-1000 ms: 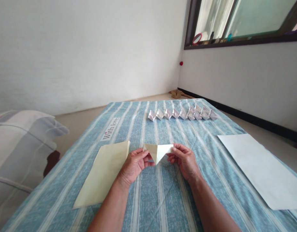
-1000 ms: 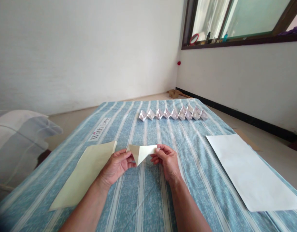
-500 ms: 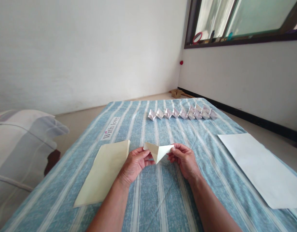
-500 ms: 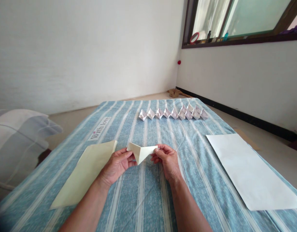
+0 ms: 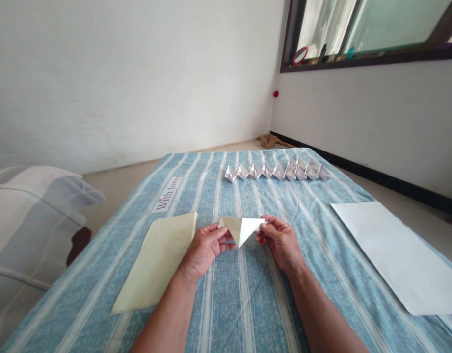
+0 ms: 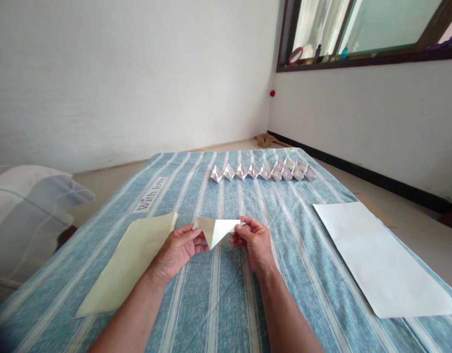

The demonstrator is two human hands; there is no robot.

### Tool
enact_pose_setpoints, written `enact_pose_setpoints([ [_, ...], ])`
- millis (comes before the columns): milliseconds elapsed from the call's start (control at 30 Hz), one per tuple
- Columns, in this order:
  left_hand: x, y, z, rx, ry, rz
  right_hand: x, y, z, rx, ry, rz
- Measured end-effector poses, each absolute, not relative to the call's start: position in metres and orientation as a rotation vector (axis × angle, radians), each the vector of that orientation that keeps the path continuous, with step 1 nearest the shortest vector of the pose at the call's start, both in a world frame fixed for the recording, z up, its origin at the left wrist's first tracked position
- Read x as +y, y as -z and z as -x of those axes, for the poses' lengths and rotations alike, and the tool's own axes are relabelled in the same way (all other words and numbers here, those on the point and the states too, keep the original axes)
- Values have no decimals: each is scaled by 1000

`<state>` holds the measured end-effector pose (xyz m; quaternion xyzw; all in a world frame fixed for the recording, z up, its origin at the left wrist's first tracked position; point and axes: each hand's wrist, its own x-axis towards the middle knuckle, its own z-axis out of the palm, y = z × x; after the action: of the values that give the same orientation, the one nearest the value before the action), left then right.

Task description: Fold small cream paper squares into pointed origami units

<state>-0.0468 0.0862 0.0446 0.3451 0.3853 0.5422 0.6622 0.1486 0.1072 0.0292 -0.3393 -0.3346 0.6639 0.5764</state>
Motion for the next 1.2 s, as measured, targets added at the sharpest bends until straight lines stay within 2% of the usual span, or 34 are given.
enact_pose_setpoints([
  [1200,86,-46,51,808,-1249,-783,109,-29,-150,-730,-1585,774],
])
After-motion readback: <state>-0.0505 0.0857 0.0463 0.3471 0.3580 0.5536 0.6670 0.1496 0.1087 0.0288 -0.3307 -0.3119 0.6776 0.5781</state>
